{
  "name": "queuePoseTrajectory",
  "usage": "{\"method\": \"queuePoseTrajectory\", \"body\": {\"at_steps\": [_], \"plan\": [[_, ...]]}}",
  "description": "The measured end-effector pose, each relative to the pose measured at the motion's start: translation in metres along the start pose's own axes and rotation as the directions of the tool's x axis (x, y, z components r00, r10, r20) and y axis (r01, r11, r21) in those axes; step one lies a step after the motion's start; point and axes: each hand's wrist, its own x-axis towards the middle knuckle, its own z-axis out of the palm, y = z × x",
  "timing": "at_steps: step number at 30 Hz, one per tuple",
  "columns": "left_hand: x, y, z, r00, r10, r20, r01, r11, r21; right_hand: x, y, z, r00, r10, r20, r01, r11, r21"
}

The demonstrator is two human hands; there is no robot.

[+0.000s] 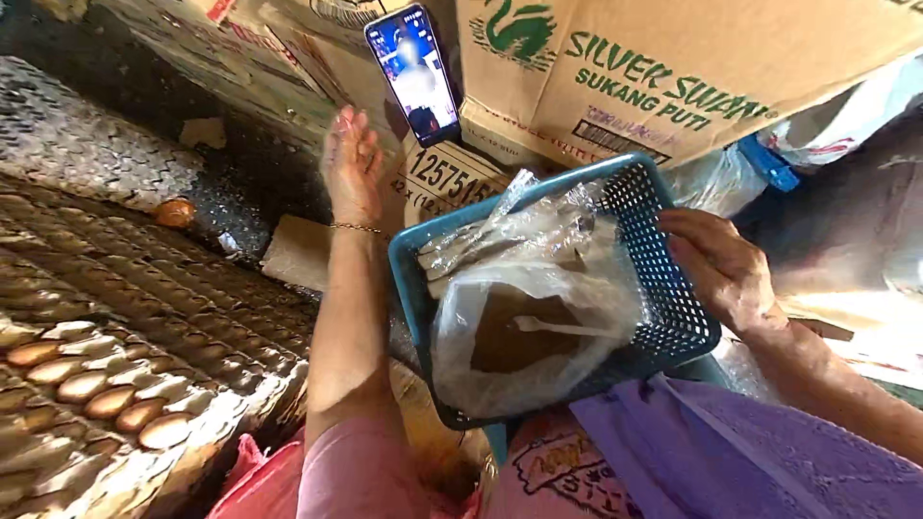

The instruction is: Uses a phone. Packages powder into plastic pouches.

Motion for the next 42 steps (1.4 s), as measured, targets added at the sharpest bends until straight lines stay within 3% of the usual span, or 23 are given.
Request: {"method": "queuePoseTrajectory", "body": {"at_steps": [4,8,13,16,19,21,23,27,30,36,38,42], "plan": [[-0.053,0.033,-0.017,0.991,0.134,-0.013,-0.130,0.979,0.155,-0.002,-0.002,-0.007,0.999,-0.030,0.019,0.030,1.000,0.004],[-0.128,0.060,-0.023,0.954,0.279,0.109,-0.300,0.887,0.350,-0.011,-0.013,-0.012,0.976,-0.203,-0.075,0.195,0.976,-0.095],[-0.230,0.076,-0.006,0.945,0.186,0.267,-0.312,0.753,0.580,-0.035,-0.023,-0.018,0.955,-0.297,-0.006,0.294,0.946,-0.138],[-0.272,0.077,0.016,0.936,0.177,0.304,-0.335,0.714,0.614,-0.040,-0.019,-0.017,0.949,-0.310,0.052,0.313,0.923,-0.222],[-0.306,0.072,0.051,0.919,0.152,0.365,-0.353,0.730,0.585,-0.029,-0.021,-0.013,0.956,-0.222,0.192,0.269,0.924,-0.271],[-0.325,0.063,0.079,0.878,0.107,0.466,-0.385,0.737,0.555,-0.013,-0.032,-0.007,0.935,-0.040,0.352,0.171,0.922,-0.348],[-0.339,0.052,0.105,0.818,0.062,0.573,-0.409,0.762,0.502,0.005,-0.043,0.003,0.855,0.171,0.489,0.072,0.895,-0.440],[-0.360,0.038,0.136,0.728,0.076,0.681,-0.446,0.807,0.387,0.022,-0.058,0.025,0.736,0.404,0.543,-0.031,0.821,-0.570],[-0.370,0.036,0.136,0.725,0.078,0.685,-0.450,0.806,0.385,0.022,-0.059,0.023,0.731,0.392,0.558,-0.015,0.828,-0.561],[-0.367,0.036,0.127,0.888,0.039,0.458,-0.239,0.891,0.387,0.000,-0.043,-0.004,0.925,0.068,0.375,0.063,0.943,-0.327],[-0.363,0.036,0.130,0.900,0.023,0.435,-0.197,0.913,0.358,-0.001,-0.047,-0.005,0.927,0.100,0.362,0.036,0.935,-0.352],[-0.363,0.037,0.141,0.862,0.027,0.506,-0.240,0.901,0.361,0.020,-0.058,0.019,0.831,0.330,0.447,-0.068,0.858,-0.509]]}}
